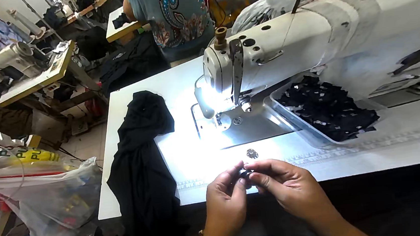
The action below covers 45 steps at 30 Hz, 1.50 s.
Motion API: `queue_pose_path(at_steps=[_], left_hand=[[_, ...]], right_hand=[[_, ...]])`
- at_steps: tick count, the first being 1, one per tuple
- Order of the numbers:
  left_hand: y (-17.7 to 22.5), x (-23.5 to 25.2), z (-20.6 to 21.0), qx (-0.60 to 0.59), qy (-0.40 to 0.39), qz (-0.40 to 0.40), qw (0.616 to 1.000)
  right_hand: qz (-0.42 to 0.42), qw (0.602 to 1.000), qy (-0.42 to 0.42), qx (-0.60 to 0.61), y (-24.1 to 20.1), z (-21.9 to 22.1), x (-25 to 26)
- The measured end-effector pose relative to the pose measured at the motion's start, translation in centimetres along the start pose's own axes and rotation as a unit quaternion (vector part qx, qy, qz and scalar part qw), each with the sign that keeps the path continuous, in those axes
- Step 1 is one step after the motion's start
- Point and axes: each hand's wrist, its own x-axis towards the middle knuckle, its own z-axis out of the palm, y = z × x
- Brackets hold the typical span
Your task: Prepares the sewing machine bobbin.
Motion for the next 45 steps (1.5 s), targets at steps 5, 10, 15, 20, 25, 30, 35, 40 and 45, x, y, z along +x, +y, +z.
queue_pose_path(at_steps=[5, 10, 15, 20, 25, 30, 35, 40, 45], left_hand=[[-0.2, -0.2, 0.0, 0.009, -0.033, 0.014, 0.999], [-0.5, -0.1, -0.2, -0.009, -0.007, -0.006, 1.0], [-0.5, -0.2, -0.9, -0.038, 0.009, -0.029, 0.999], [-0.7, -0.3, -1.0, -0.031, -0.017, -0.027, 0.999], [-0.9, -0.5, -1.0, -0.026, -0.056, -0.007, 0.998], [-0.7, -0.5, -1.7, -0.01, -0.125, -0.014, 0.992], [-0.8, -0.3, -2.6, 0.019, -0.188, -0.006, 0.982], [-1.1, -0.3, -3.0, -0.004, -0.232, -0.015, 0.973], [-1.2, -0.3, -3.2, -0.044, -0.256, -0.016, 0.965]], right_hand=[[-0.034, 0.998, 0.013, -0.054, 0.4, 0.3, -0.3], [-0.061, 0.99, 0.016, -0.126, 0.6, -0.2, -0.3], [-0.187, 0.949, -0.026, -0.251, 0.3, -1.6, 0.4], [-0.203, 0.938, -0.008, -0.281, -0.3, -2.0, 1.0], [-0.215, 0.937, -0.019, -0.275, -0.8, -1.8, 1.5], [-0.213, 0.94, -0.093, -0.251, -0.8, -1.9, 1.9], [-0.218, 0.93, -0.136, -0.264, -0.9, -2.3, 2.1], [-0.216, 0.926, -0.146, -0.273, -0.9, -2.3, 1.8], [-0.205, 0.932, -0.129, -0.268, -0.9, -2.2, 1.5]])
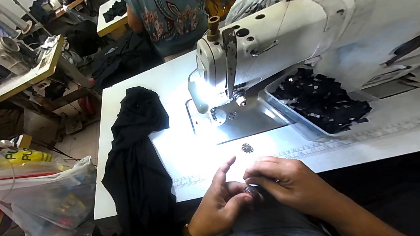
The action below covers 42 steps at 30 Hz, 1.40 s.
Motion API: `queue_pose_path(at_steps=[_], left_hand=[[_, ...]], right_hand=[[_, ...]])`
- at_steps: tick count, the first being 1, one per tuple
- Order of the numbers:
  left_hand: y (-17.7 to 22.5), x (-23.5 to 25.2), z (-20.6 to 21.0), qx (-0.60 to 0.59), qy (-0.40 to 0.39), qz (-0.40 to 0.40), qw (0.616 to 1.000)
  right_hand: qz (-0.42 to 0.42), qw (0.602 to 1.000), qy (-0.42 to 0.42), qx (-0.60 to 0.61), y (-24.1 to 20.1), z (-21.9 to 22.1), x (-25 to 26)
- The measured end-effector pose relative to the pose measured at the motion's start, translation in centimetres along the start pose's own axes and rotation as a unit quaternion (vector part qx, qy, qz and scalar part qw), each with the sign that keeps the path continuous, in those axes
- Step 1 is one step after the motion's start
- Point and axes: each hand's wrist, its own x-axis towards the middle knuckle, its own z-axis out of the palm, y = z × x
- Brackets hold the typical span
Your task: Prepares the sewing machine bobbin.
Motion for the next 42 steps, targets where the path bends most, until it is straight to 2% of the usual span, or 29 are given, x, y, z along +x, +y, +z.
queue_pose_path(at_steps=[10, 12, 14, 15, 16, 19, 20, 21, 22, 25, 28, 30, 35, 39, 42], left_hand=[[-0.4, -0.2, -0.1, -0.063, 0.042, 0.022, 0.997], [-0.5, -0.5, -0.3, -0.067, 0.042, 0.016, 0.997], [-0.6, -0.8, -0.4, -0.068, 0.036, 0.01, 0.997], [-0.7, -1.0, -0.5, -0.067, 0.031, 0.007, 0.997], [-0.8, -1.1, -0.6, -0.066, 0.028, 0.004, 0.997], [-1.0, -1.6, -1.0, -0.062, 0.021, -0.001, 0.998], [-1.1, -1.7, -1.2, -0.064, 0.019, 0.0, 0.998], [-1.2, -1.8, -1.2, -0.068, 0.018, -0.001, 0.998], [-1.1, -2.0, -1.2, -0.071, 0.02, -0.005, 0.997], [-0.9, -2.1, -0.8, -0.079, 0.04, -0.022, 0.996], [-0.9, -2.2, -0.4, -0.085, 0.064, -0.019, 0.994], [-0.9, -2.2, -0.4, -0.101, 0.07, -0.008, 0.992], [-1.1, -2.5, -0.7, -0.153, 0.087, -0.015, 0.984], [-1.2, -2.7, -0.7, -0.164, 0.084, -0.022, 0.983], [-1.1, -2.7, -0.7, -0.178, 0.078, -0.027, 0.981]], right_hand=[[0.035, 0.994, 0.1, -0.003, -0.7, -0.2, -0.2], [0.077, 0.989, 0.128, 0.02, -0.8, -0.4, -0.2], [0.157, 0.971, 0.139, 0.118, -1.2, -0.9, 0.0], [0.198, 0.946, 0.14, 0.215, -1.3, -1.1, 0.2], [0.235, 0.904, 0.137, 0.329, -1.4, -1.4, 0.4], [0.275, 0.76, 0.111, 0.578, -1.1, -2.3, 0.7], [0.273, 0.737, 0.103, 0.609, -0.9, -2.4, 0.7], [0.272, 0.735, 0.092, 0.614, -0.7, -2.4, 0.6], [0.27, 0.757, 0.069, 0.591, -0.5, -2.3, 0.4], [0.226, 0.884, -0.022, 0.41, 0.2, -1.5, -1.0], [0.137, 0.947, -0.089, 0.276, 0.2, -0.4, -1.9], [0.097, 0.958, -0.084, 0.255, -0.1, 0.0, -1.9], [0.144, 0.959, 0.005, 0.243, -1.9, -1.1, -0.8], [0.15, 0.955, 0.024, 0.255, -2.4, -1.3, -0.3], [0.138, 0.965, 0.022, 0.221, -2.5, -1.5, 0.0]])
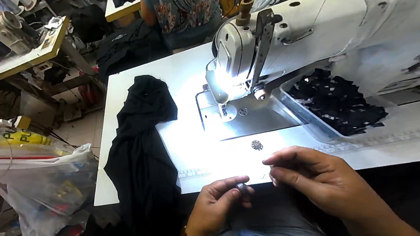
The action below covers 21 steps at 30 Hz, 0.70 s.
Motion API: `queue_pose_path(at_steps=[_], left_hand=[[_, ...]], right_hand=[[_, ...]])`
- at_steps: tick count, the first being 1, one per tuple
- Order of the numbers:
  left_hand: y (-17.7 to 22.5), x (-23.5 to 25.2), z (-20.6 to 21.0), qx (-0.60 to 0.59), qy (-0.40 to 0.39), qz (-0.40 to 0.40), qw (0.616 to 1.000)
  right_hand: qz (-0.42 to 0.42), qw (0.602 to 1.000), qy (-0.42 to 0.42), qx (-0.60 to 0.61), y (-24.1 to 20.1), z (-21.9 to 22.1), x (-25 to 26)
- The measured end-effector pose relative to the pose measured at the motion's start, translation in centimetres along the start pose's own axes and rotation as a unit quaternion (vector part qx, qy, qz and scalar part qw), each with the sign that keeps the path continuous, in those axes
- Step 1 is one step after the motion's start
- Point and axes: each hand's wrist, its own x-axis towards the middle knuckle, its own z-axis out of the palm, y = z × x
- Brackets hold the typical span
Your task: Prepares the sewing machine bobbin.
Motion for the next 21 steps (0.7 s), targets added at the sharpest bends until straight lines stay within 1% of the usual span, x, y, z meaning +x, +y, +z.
queue_pose_path(at_steps=[2, 4, 7, 8, 9, 10, 14, 16, 19, 21], left_hand=[[0.0, 0.0, 0.0, -0.007, -0.003, -0.004, 1.0], [0.0, 0.0, 0.0, -0.02, -0.005, -0.004, 1.0], [-0.1, 0.0, -0.1, -0.031, -0.001, -0.004, 1.0], [-0.1, 0.0, -0.1, -0.035, -0.002, -0.004, 0.999], [-0.1, 0.0, -0.1, -0.036, -0.003, -0.003, 0.999], [-0.1, 0.0, -0.1, -0.038, -0.005, -0.003, 0.999], [-0.4, -0.1, -0.2, -0.021, -0.022, -0.003, 1.0], [-0.4, -0.1, -0.2, -0.005, -0.039, -0.002, 0.999], [-0.5, -0.1, -0.2, 0.013, -0.068, 0.007, 0.998], [-0.4, -0.1, -0.1, 0.015, -0.073, 0.009, 0.997]], right_hand=[[-0.033, 0.997, -0.008, -0.062, -0.1, -0.2, 0.3], [-0.088, 0.983, -0.02, -0.159, 0.0, -0.3, 0.5], [-0.181, 0.924, -0.071, -0.33, 0.3, -0.4, 0.6], [-0.204, 0.906, -0.085, -0.36, 0.3, -0.3, 0.8], [-0.215, 0.899, -0.096, -0.371, 0.4, -0.3, 0.9], [-0.218, 0.9, -0.1, -0.365, 0.3, -0.2, 1.0], [-0.183, 0.941, -0.093, -0.268, -0.1, -0.1, 1.4], [-0.164, 0.954, -0.078, -0.24, 0.0, 0.3, 1.7], [-0.158, 0.956, -0.059, -0.239, 0.6, 1.1, 1.8], [-0.154, 0.959, -0.053, -0.234, 1.0, 1.5, 1.7]])
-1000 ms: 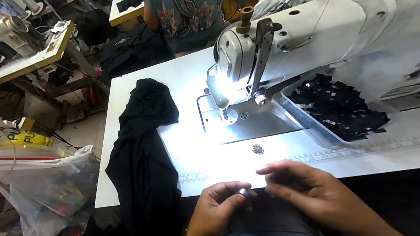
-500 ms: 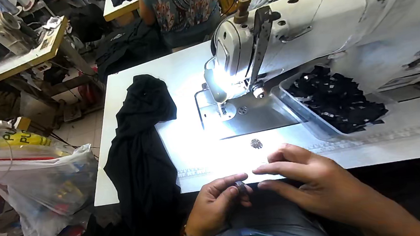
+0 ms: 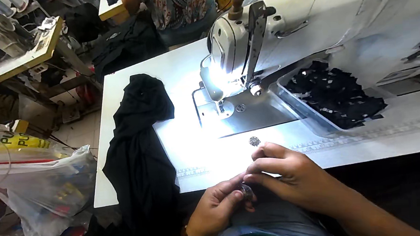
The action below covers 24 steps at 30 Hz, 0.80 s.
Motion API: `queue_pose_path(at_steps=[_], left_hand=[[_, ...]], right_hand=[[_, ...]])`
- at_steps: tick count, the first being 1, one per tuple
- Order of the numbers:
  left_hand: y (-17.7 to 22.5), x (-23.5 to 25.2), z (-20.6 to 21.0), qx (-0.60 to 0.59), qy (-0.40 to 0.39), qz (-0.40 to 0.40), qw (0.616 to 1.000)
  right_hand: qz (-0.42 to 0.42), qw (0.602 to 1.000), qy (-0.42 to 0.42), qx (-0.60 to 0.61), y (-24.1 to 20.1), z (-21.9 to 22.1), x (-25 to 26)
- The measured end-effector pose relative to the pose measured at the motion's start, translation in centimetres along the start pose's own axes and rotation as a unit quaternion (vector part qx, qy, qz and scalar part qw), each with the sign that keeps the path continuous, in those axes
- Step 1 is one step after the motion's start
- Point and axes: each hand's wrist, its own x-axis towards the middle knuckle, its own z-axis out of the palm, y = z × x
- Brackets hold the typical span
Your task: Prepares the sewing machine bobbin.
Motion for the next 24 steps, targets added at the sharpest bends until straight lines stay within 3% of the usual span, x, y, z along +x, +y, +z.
queue_pose_path(at_steps=[11, 24], left_hand=[[-0.2, -0.1, -0.4, 0.015, -0.018, 0.008, 1.0], [-0.3, 0.0, -0.6, 0.005, -0.041, 0.035, 0.999]], right_hand=[[0.057, 0.997, 0.016, 0.053, 0.2, 1.1, -1.3], [0.047, 0.997, 0.067, 0.013, -0.7, 0.7, -1.6]])
